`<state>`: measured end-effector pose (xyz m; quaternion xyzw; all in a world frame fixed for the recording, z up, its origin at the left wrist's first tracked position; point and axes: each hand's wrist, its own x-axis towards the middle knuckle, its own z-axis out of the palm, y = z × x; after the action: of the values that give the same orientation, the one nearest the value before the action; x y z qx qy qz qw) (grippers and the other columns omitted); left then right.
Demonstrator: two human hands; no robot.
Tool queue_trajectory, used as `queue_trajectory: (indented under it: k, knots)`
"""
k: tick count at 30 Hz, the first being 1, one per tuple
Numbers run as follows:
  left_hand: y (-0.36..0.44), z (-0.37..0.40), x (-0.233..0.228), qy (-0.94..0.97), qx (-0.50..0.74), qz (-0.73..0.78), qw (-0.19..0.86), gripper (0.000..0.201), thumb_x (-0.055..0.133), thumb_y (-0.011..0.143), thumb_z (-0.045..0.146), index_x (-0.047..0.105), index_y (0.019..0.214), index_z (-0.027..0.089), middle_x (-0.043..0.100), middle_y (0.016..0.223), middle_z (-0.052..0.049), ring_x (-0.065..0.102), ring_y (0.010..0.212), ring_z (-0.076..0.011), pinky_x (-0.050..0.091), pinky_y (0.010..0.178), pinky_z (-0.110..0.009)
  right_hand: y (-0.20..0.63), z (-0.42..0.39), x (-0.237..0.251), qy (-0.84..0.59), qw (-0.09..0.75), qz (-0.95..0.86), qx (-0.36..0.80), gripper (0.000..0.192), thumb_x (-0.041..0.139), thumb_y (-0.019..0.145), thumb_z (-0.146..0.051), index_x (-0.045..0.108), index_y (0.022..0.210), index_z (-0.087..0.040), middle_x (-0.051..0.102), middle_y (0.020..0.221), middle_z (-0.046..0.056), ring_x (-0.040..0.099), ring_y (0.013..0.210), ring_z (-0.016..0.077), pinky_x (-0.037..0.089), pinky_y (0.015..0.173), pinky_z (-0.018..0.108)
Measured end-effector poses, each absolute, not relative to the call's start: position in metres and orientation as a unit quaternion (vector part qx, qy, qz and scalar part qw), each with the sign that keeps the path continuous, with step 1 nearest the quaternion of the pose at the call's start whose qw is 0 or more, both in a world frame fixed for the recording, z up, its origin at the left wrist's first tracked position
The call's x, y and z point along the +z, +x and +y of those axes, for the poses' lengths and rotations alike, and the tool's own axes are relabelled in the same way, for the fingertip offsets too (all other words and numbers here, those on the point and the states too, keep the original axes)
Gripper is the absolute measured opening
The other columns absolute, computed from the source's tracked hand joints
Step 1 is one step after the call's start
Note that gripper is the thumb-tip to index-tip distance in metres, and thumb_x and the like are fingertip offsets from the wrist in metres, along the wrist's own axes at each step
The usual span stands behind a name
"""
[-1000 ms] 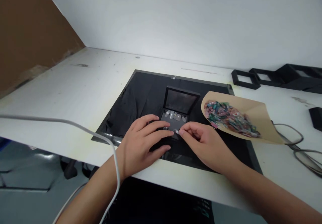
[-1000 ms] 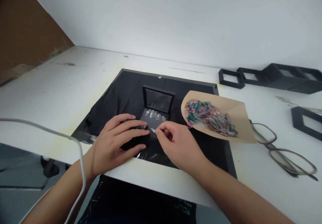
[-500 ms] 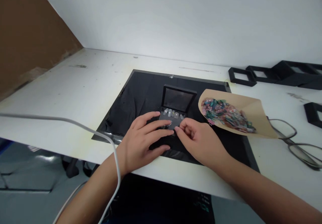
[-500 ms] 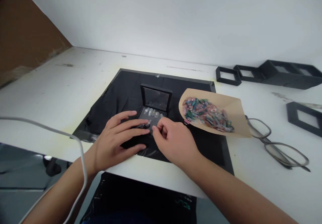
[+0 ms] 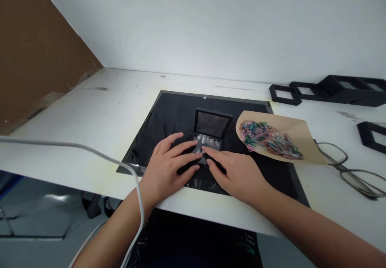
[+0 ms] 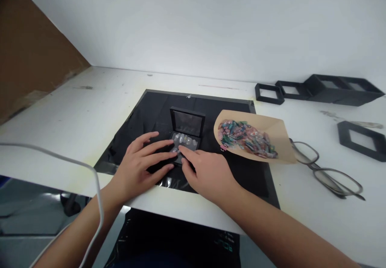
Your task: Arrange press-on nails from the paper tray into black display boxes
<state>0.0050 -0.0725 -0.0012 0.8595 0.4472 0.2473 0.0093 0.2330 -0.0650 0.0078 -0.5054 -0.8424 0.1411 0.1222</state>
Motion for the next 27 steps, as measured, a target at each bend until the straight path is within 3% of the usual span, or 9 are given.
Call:
queue_trajectory:
  k: [13,17,20,27]
  knots:
    - [0.0087,-0.0767,-0.0038,0.871,0.224,0.437,-0.022,0.040,0.061,0.096,0.030,0.065,0.135,0.021,0.072,0.130,-0.009,0.048,0.142,-0.0342,0.048,0.107,-0.053,0.2329,-0.0648,0.0073,-0.496,0.112,-0.853,0.119,0.047,0.045,0.103,-0.036,0.056,0.147,-0.024,0.079,0.095,0.006,0.075,0.077,0.0233,0.050,0.062,0.032]
    - [0.0101,-0.0773,-0.0048,0.864,0.205,0.458,-0.039,0.044,0.061,0.096,0.033,0.062,0.139,0.019,0.069,0.134,-0.009,0.056,0.127,-0.0331,0.048,0.104,-0.051,0.2353,-0.0689,0.0077,-0.484,0.117,-0.858,0.128,0.044,0.046,0.102,-0.037,0.059,0.140,-0.018,0.079,0.101,0.009,0.076,0.084,0.0258,0.052,0.067,0.035]
    - [0.0107,-0.0780,-0.0050,0.855,0.206,0.474,-0.038,0.046,0.061,0.096,0.033,0.061,0.140,0.021,0.069,0.131,-0.008,0.058,0.120,-0.0312,0.048,0.103,-0.049,0.2356,-0.0714,0.0084,-0.469,0.117,-0.864,0.138,0.036,0.047,0.102,-0.035,0.065,0.129,-0.019,0.079,0.103,0.008,0.076,0.086,0.0262,0.051,0.068,0.036]
    - [0.0105,-0.0790,-0.0051,0.857,0.243,0.454,-0.026,0.046,0.062,0.095,0.030,0.061,0.140,0.021,0.073,0.123,-0.007,0.060,0.116,-0.0293,0.050,0.099,-0.046,0.2329,-0.0686,0.0096,-0.474,0.104,-0.863,0.139,0.043,0.048,0.102,-0.039,0.058,0.141,-0.025,0.078,0.094,0.005,0.075,0.080,0.0263,0.051,0.065,0.036]
